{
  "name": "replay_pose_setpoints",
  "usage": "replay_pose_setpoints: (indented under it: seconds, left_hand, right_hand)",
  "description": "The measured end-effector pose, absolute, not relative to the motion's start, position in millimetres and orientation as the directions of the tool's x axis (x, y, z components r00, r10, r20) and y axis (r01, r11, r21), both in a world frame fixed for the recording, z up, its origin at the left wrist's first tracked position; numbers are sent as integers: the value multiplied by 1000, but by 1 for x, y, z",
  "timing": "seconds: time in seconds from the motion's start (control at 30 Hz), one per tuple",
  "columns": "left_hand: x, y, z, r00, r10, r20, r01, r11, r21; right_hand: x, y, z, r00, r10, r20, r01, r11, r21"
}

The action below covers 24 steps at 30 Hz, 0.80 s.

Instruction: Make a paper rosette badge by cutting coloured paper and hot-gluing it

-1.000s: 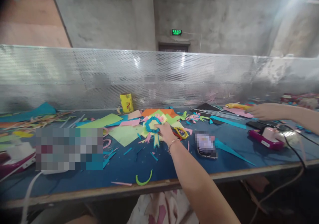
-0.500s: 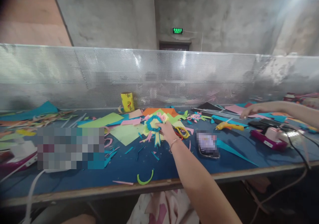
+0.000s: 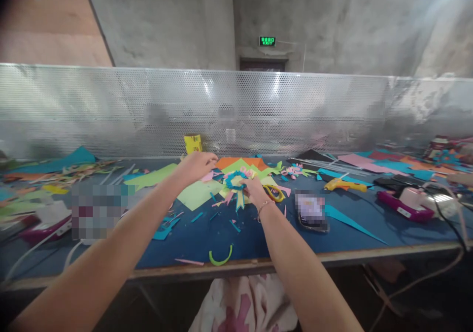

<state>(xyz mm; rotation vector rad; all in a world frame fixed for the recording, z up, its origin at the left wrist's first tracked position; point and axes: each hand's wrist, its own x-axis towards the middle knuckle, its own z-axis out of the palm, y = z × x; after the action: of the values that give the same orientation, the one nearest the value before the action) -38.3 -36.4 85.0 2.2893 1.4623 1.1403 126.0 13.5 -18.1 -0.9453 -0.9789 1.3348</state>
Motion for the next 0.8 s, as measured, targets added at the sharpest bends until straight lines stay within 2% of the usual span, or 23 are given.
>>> replay_pose_setpoints:
  seconds: [0.07,0.13,0.23,0.33,0.4,0.47,0.63,0.73,0.8]
  left_hand:
    - [-68,8,63,132,835,534,845,-377,380]
    - [-94,31,35,144,826,545,896,-343,283]
    - [-115,38,7,-26,864,502,934,-157,320]
    - [-122,35,1,-154,854,497,939,-31,344]
    - [-123,37,0,-124,839,529,953,-48,300]
    - [-123,43,-6,-6,846,533,967,-131,218]
    - [-118,55,-30,163,935,316,974,-204,102]
    - [-112,55,-35,175,954,243,977,-198,72]
    - [-108,53,-33,164,952,258,982,-181,45]
  right_hand:
    - [127,13,-16,3,1000,-12,-341,-10,-940]
    - [127,12,-15,8,1000,-29,-351,-24,-936]
    - [126,13,-17,5,999,-43,-359,-38,-932]
    - [125,14,-19,9,998,-58,-357,-51,-933]
    - [126,13,-18,12,998,-64,-350,-56,-935]
    - [127,12,-17,6,998,-64,-345,-58,-937]
    - [125,10,-17,55,997,-46,-265,-30,-964]
    - [123,11,-22,62,998,-28,-165,-17,-986]
    - [124,12,-25,36,999,-2,-27,-1,-1000]
